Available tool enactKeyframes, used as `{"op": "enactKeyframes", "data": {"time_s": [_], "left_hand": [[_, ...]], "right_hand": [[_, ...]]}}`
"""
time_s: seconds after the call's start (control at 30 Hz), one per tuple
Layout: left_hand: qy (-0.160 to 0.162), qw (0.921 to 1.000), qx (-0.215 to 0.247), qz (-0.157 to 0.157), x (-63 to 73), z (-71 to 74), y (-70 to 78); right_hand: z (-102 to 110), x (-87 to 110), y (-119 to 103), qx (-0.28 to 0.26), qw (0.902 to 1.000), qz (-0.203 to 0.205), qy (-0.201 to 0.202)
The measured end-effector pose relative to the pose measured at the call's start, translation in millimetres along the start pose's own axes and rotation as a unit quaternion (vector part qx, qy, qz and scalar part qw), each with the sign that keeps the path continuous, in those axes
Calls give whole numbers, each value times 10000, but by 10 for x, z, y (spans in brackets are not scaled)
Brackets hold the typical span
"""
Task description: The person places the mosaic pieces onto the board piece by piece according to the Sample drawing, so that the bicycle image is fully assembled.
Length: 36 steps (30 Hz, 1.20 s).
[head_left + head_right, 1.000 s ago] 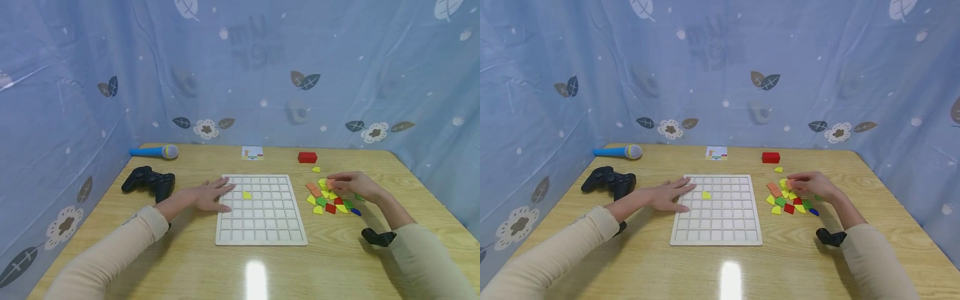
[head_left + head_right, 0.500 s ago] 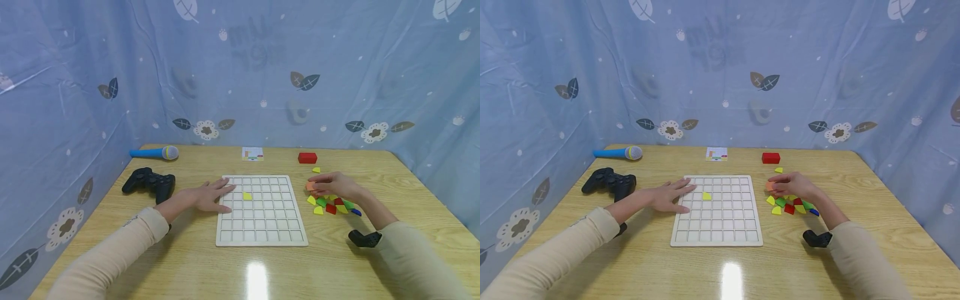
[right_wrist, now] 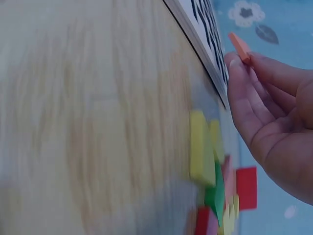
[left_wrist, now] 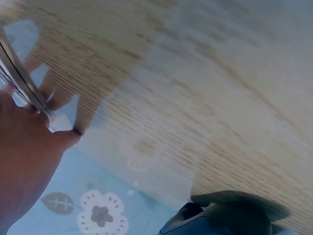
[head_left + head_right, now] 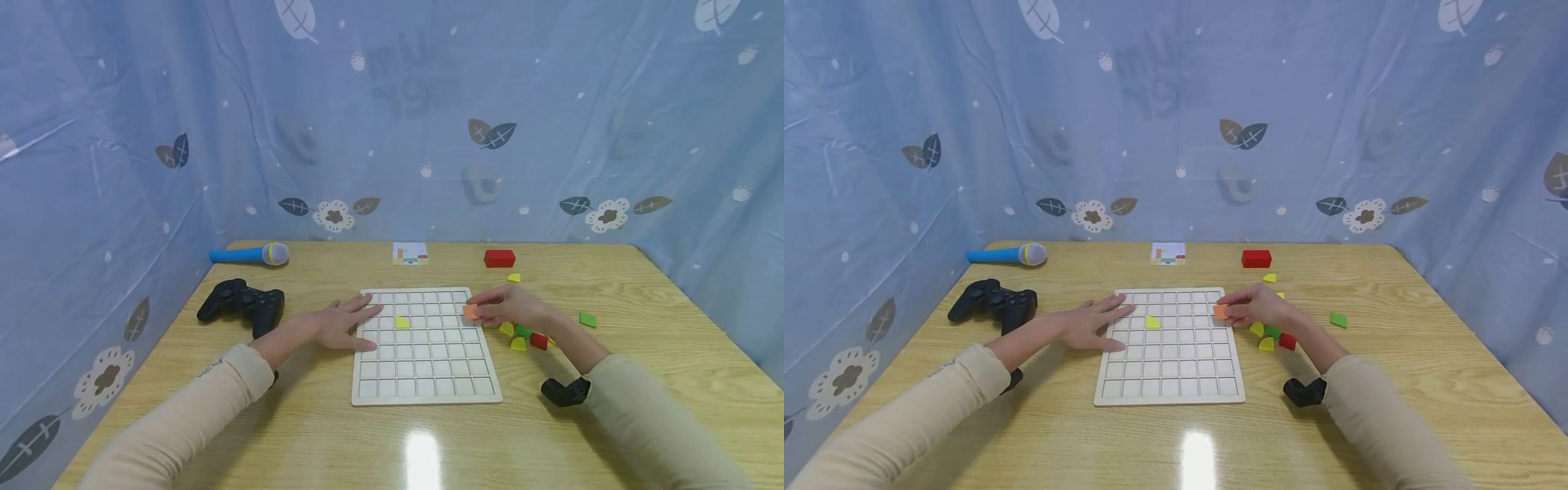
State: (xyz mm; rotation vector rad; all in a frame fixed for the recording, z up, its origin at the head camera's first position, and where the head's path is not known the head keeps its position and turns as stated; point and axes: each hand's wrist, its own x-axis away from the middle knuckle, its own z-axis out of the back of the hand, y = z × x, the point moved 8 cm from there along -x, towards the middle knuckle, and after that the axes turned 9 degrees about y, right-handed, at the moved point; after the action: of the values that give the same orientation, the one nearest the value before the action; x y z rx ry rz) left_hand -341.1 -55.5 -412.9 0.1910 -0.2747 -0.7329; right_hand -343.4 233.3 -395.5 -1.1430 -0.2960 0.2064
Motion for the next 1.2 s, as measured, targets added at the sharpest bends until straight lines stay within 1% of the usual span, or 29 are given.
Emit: {"op": "enactKeyframes", "data": {"time_s": [0.13,0.27,0.43,0.47,0.53,0.67,0.77,1.0,1.2], "left_hand": [[-15,10000,-14,9,1,0,-8],[-20,10000,-24,-43,1,-8,-5],[-35,10000,-43,-25,-1,-17,-14],[-43,10000,-43,-1,1,-16,-16],[-43,10000,-37,20,5,-7,-9],[-38,10000,-28,46,5,1,-4],[-30,10000,-30,62,-1,0,-8],[-34,9999,-60,83,-8,-5,-19],[-60,9999,-45,107,-5,-7,-23]], "right_hand": [[-147,-62,-46,-4,10000,37,19],[-334,-109,-98,6,9999,67,-99],[-600,-180,-142,-311,9987,-71,-392],[-652,-194,-159,-378,9982,-47,-460],[-737,-216,-191,-430,9978,-67,-493],[-863,-251,-262,-433,9981,-119,-422],[-921,-281,-300,-467,9982,-243,-293],[-998,-395,-345,-462,9974,-524,150],[-1067,-479,-374,-294,9968,-656,360]]}}
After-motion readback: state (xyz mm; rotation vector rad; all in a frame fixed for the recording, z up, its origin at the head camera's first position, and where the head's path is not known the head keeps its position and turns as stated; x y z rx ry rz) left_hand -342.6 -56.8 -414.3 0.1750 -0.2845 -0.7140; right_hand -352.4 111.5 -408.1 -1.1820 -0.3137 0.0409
